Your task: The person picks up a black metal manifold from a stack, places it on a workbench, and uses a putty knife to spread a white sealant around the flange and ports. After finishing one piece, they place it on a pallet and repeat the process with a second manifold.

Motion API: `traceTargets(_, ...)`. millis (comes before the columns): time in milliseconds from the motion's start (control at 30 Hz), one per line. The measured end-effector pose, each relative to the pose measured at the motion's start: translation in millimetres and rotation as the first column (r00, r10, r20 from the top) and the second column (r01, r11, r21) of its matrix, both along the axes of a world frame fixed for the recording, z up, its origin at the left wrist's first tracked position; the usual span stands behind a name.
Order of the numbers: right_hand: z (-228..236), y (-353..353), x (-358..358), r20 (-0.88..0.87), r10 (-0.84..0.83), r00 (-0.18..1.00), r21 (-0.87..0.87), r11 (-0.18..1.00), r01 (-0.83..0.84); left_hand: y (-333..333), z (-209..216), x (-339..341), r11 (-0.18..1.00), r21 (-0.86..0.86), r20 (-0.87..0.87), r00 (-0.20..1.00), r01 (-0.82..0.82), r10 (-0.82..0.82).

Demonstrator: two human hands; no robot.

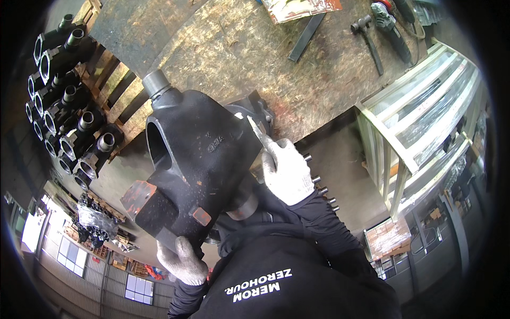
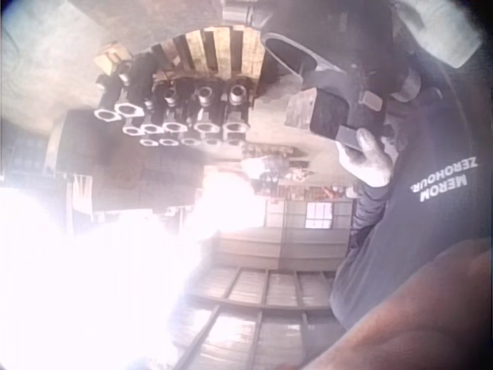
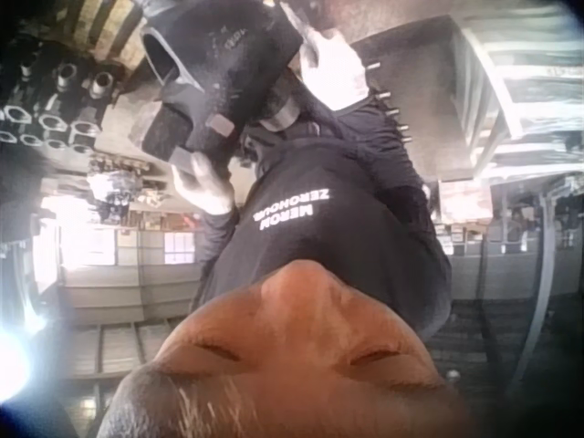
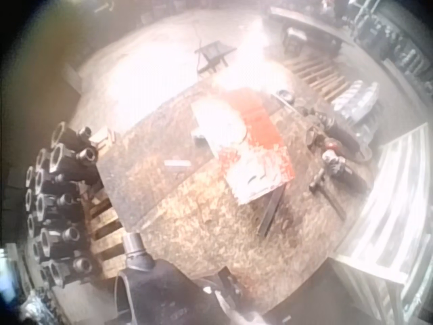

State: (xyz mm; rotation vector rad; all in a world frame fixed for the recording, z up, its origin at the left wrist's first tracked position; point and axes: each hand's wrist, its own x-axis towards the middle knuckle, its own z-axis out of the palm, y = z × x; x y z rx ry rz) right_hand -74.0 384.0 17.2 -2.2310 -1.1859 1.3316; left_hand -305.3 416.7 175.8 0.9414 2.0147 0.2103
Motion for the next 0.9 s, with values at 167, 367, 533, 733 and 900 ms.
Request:
traceTargets(167, 3, 7, -12, 0.073, 0.060, 0.996, -0.070, 0.996, -0.055, -10, 3, -12, 0.997, -0.044, -0.040, 0.998, -0.059, 0.057)
traceTargets(367, 9, 9, -18, 0.098, 0.090, 0.991, -0.103, 0.992, -0.079, -21, 2, -40, 0.972, -0.161, -0.146, 0.970, 0.170, -0.194)
traceTargets(533, 20, 7, -15, 0.065, 0.093, 0.994, -0.078, 0.993, -0.088, -24, 1, -27, 0.991, 0.056, -0.148, 0.982, 0.124, -0.114)
traceTargets(733, 11, 16, -11, 0.122, 0.130, 0.984, -0.079, 0.990, -0.121, -14, 0, -22, 0.999, 0.012, -0.048, 0.998, 0.046, -0.045)
traceTargets(900, 6, 19, -16, 0.139, 0.167, 0.976, -0.120, 0.981, -0.151, -34, -5, -51, 0.996, -0.030, -0.160, 0.983, 0.087, -0.091)
